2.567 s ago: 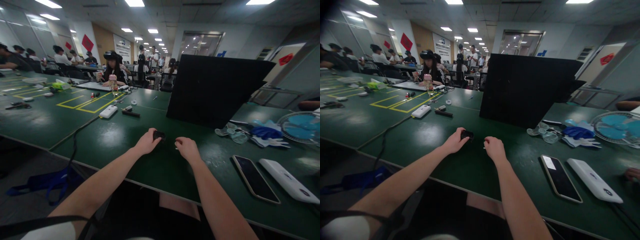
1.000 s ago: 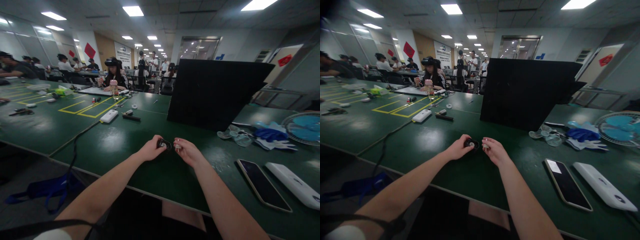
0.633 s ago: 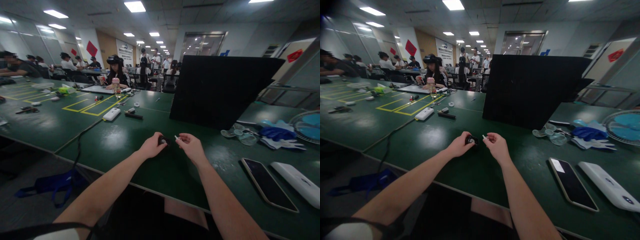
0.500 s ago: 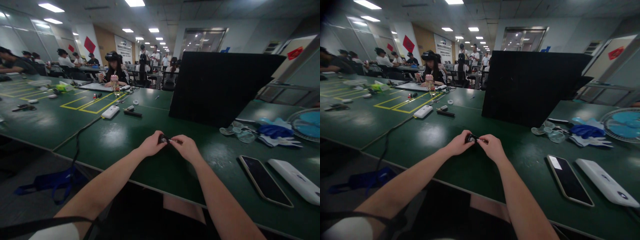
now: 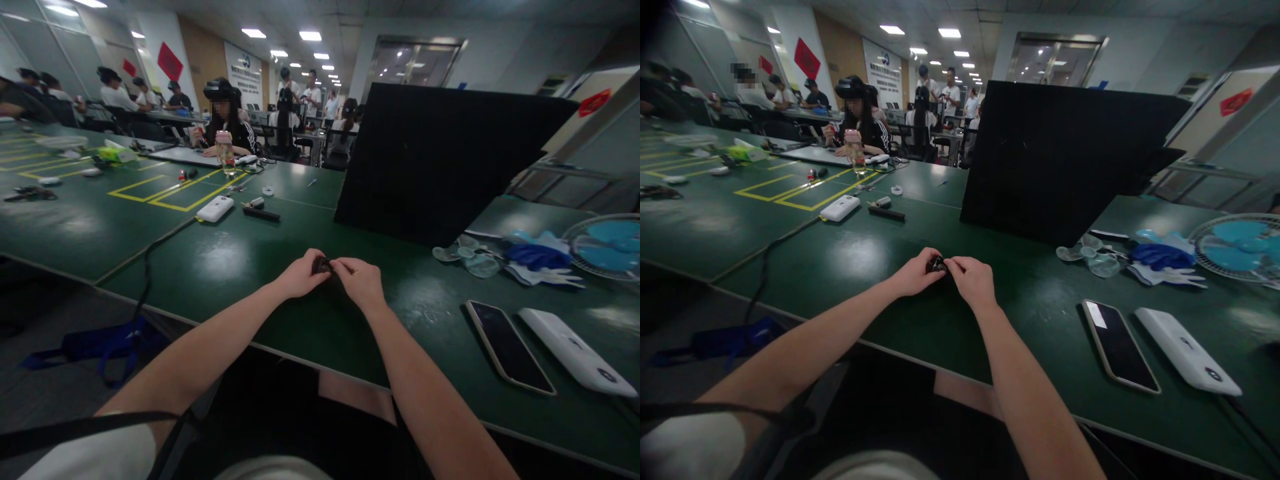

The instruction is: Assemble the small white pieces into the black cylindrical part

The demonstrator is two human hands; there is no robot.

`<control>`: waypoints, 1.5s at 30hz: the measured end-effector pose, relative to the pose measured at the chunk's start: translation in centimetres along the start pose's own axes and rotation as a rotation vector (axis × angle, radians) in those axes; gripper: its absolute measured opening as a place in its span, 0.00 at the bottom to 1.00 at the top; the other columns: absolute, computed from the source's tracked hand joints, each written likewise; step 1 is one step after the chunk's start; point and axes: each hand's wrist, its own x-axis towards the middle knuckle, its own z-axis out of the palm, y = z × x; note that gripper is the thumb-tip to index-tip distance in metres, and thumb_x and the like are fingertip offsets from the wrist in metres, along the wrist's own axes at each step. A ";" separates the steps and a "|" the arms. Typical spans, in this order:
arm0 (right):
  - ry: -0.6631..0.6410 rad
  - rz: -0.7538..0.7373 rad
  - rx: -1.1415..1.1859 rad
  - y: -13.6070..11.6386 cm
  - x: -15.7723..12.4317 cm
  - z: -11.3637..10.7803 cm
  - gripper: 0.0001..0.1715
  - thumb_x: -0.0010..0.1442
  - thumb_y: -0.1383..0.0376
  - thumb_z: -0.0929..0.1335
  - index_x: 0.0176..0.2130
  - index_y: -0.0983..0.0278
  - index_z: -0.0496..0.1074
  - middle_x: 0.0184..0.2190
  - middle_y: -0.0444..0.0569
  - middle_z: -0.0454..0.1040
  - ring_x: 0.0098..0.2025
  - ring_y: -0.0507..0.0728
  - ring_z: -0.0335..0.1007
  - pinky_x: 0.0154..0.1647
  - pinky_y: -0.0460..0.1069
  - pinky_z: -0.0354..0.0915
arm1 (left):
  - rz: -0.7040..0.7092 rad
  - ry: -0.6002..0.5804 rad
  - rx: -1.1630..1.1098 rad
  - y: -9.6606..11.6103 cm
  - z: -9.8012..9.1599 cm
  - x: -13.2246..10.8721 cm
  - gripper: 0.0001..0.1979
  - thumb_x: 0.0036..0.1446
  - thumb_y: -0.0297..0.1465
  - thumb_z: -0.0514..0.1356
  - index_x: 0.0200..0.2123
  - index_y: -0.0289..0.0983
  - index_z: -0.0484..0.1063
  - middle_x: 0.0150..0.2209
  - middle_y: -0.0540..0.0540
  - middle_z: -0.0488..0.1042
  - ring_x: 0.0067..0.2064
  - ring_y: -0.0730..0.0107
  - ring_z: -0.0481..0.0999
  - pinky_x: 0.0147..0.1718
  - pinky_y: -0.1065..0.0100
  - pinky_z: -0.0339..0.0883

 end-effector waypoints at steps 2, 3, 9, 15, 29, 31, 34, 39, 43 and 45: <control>-0.056 0.060 0.089 0.3 0.0 -0.2 0.16 0.65 0.58 0.68 0.49 0.61 0.79 0.41 0.50 0.81 0.39 0.58 0.77 0.40 0.54 0.74 | -0.009 0.020 -0.011 0.0 -0.1 0.0 0.22 0.61 0.41 0.61 0.55 0.40 0.63 0.47 0.43 0.76 0.44 0.62 0.77 0.44 0.60 0.72; -0.086 0.097 0.145 0.5 0.0 -0.3 0.18 0.64 0.59 0.69 0.52 0.61 0.78 0.43 0.51 0.81 0.39 0.58 0.77 0.39 0.54 0.75 | -0.010 0.028 -0.016 -0.1 -0.2 0.0 0.22 0.61 0.40 0.61 0.55 0.39 0.63 0.47 0.42 0.76 0.44 0.62 0.77 0.44 0.59 0.72; -0.060 0.233 0.413 1.6 0.3 0.2 0.25 0.62 0.53 0.70 0.55 0.63 0.74 0.45 0.53 0.80 0.37 0.57 0.77 0.31 0.50 0.75 | 0.020 0.041 -0.059 -0.3 -0.3 0.1 0.24 0.60 0.39 0.62 0.56 0.39 0.62 0.48 0.42 0.76 0.47 0.60 0.77 0.48 0.57 0.72; 0.083 0.158 0.471 1.1 0.6 0.4 0.27 0.61 0.48 0.70 0.52 0.63 0.75 0.46 0.55 0.80 0.32 0.55 0.76 0.28 0.49 0.72 | 0.050 0.069 -0.126 -0.5 -0.3 0.4 0.23 0.61 0.40 0.62 0.55 0.37 0.62 0.48 0.41 0.76 0.46 0.61 0.78 0.46 0.57 0.73; 0.121 -0.004 0.074 0.2 -0.3 -0.4 0.22 0.66 0.54 0.66 0.53 0.60 0.78 0.47 0.53 0.80 0.44 0.61 0.77 0.45 0.56 0.72 | 0.027 0.093 -0.097 0.2 -0.6 0.0 0.24 0.60 0.43 0.62 0.54 0.39 0.62 0.44 0.45 0.76 0.40 0.65 0.76 0.41 0.62 0.71; 0.099 -0.040 0.024 0.1 -0.3 -0.7 0.21 0.67 0.55 0.66 0.54 0.60 0.77 0.47 0.54 0.79 0.44 0.61 0.76 0.45 0.56 0.72 | 0.026 0.093 -0.099 0.3 -0.6 -0.1 0.24 0.60 0.42 0.63 0.54 0.39 0.62 0.44 0.44 0.76 0.41 0.65 0.77 0.41 0.62 0.71; 0.021 -0.071 -0.039 0.1 -0.3 -0.6 0.20 0.67 0.56 0.66 0.54 0.59 0.77 0.48 0.53 0.78 0.45 0.61 0.75 0.47 0.58 0.71 | 0.035 0.050 -0.096 0.2 -0.5 -0.3 0.23 0.60 0.40 0.63 0.54 0.39 0.62 0.46 0.44 0.76 0.42 0.65 0.77 0.42 0.62 0.72; -0.014 -0.070 -0.030 0.2 -0.3 -0.2 0.18 0.66 0.58 0.67 0.52 0.59 0.78 0.48 0.53 0.77 0.46 0.62 0.75 0.48 0.59 0.71 | 0.053 0.059 -0.084 0.0 -0.3 -0.2 0.22 0.60 0.41 0.63 0.53 0.40 0.63 0.46 0.43 0.76 0.43 0.64 0.77 0.44 0.60 0.72; 0.032 -0.066 0.043 0.0 -0.4 -0.4 0.19 0.66 0.57 0.66 0.53 0.59 0.77 0.48 0.54 0.76 0.44 0.61 0.74 0.45 0.58 0.73 | 0.062 0.097 -0.060 0.2 -0.4 -0.2 0.23 0.60 0.41 0.63 0.54 0.39 0.62 0.46 0.43 0.76 0.43 0.63 0.77 0.43 0.60 0.71; 0.045 -0.063 0.064 0.0 -0.4 -0.5 0.19 0.66 0.57 0.67 0.52 0.59 0.77 0.49 0.55 0.75 0.44 0.61 0.74 0.45 0.58 0.73 | 0.051 0.119 -0.039 0.3 -0.5 -0.2 0.23 0.60 0.41 0.63 0.54 0.39 0.62 0.46 0.43 0.76 0.44 0.62 0.77 0.43 0.60 0.71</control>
